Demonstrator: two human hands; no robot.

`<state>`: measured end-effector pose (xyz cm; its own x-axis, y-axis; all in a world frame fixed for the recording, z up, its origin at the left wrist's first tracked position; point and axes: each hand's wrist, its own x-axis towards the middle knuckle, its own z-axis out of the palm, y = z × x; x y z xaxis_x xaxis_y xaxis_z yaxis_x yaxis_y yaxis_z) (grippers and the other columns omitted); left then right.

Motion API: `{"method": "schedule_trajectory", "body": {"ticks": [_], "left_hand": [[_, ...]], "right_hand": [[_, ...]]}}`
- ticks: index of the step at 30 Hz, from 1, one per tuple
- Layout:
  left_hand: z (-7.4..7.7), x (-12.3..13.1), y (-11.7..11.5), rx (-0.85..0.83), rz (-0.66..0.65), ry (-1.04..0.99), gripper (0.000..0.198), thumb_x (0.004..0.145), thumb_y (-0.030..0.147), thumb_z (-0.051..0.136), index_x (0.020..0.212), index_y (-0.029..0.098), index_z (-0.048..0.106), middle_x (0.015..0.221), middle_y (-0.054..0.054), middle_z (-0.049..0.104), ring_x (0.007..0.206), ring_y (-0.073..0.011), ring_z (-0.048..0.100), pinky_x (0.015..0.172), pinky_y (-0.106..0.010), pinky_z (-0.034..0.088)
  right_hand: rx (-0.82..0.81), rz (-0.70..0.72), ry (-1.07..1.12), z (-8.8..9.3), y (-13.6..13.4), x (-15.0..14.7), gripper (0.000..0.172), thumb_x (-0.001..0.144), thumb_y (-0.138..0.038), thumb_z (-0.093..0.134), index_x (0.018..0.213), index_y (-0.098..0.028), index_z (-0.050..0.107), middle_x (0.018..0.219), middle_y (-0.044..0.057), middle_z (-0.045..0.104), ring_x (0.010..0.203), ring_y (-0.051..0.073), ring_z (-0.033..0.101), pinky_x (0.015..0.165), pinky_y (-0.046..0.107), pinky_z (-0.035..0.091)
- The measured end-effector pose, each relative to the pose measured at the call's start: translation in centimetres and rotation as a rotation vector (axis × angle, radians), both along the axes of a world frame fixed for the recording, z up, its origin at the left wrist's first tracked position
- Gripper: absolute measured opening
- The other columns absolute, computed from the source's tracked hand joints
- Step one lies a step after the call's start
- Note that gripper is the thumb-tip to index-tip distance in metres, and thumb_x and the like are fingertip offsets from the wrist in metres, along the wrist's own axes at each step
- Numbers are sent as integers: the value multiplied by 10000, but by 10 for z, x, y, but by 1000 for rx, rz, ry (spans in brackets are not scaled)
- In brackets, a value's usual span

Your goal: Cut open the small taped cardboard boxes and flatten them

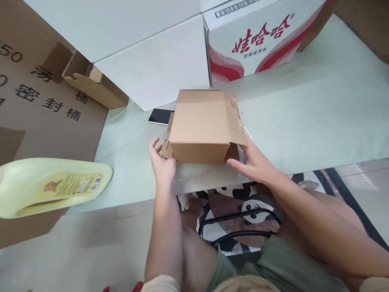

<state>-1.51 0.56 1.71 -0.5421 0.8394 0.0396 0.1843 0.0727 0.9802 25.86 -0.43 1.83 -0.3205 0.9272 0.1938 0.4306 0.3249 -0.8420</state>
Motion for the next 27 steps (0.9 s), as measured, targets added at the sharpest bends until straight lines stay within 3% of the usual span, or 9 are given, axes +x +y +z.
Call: {"method": "schedule_trajectory", "body": {"ticks": [3, 5, 9, 12, 16, 19, 22, 25, 27], "left_hand": [[-5, 1, 1, -117, -191, 174, 383, 656, 176, 753, 1035, 224, 716, 1453, -119, 518, 1382, -304, 509, 1077, -402, 500], [-7, 4, 0, -207, -302, 79, 301, 737, 269, 690, 1032, 223, 731, 1337, -117, 630, 1338, -323, 550, 1097, -485, 486], [-7, 7, -2, -144, -301, -180, 407, 780, 523, 648, 1066, 241, 713, 1199, -95, 725, 1319, -324, 572, 1130, -507, 452], [-4, 9, -4, -45, -337, -299, 504, 644, 596, 761, 1019, 262, 726, 1247, -76, 719, 1398, -309, 504, 1162, -439, 418], [5, 10, -5, 44, -387, -335, 411, 615, 530, 775, 894, 229, 751, 1006, -69, 772, 1171, -299, 655, 1021, -397, 500], [10, 8, -8, 8, -383, -339, 272, 616, 455, 743, 710, 201, 723, 706, -43, 709, 774, -233, 685, 753, -340, 532], [12, 5, -14, -58, -425, -376, 236, 593, 417, 710, 538, 200, 637, 529, -32, 595, 532, -184, 565, 567, -320, 464], [9, 4, -15, -107, -533, -343, 271, 637, 427, 678, 499, 203, 614, 473, -46, 550, 513, -201, 559, 552, -337, 463], [6, 4, -11, -22, -423, -212, 202, 661, 403, 716, 653, 203, 691, 618, -44, 642, 655, -211, 629, 650, -328, 508]], "right_hand": [[-46, 19, -1, -4, 3, 1, 585, 867, -465, 630, 1405, -260, 527, 1436, 149, 579, 1341, 394, 521, 1100, 612, 439], [-100, 22, 30, -7, 5, 1, 530, 863, -459, 617, 1341, -236, 561, 1339, 161, 639, 1216, 388, 607, 1005, 590, 512], [-186, -60, 102, -12, 7, 4, 429, 868, -449, 597, 1209, -188, 602, 1113, 161, 711, 980, 343, 688, 844, 530, 583], [-207, -88, 133, -15, 8, 8, 498, 811, -495, 680, 1205, -197, 617, 1178, 163, 707, 1136, 379, 655, 956, 564, 555], [-302, -98, 170, -17, 8, 10, 597, 738, -557, 756, 1199, -199, 631, 1240, 167, 699, 1238, 391, 622, 1049, 561, 522], [-220, -322, 213, -17, 11, 14, 811, 711, -568, 789, 1372, -209, 486, 1290, 164, 667, 1236, 372, 625, 1005, 534, 552], [-124, -438, 275, -16, 15, 24, 651, 895, -644, 543, 1411, -256, 462, 1251, 147, 678, 1212, 365, 636, 914, 517, 581], [-137, -423, 389, -10, 16, 31, 542, 956, -662, 375, 1268, -284, 606, 1129, 117, 723, 1123, 375, 672, 836, 520, 588], [-170, -435, 455, -3, 15, 30, 496, 916, -658, 477, 1198, -283, 641, 1077, 91, 737, 1080, 364, 687, 837, 512, 587]]}}
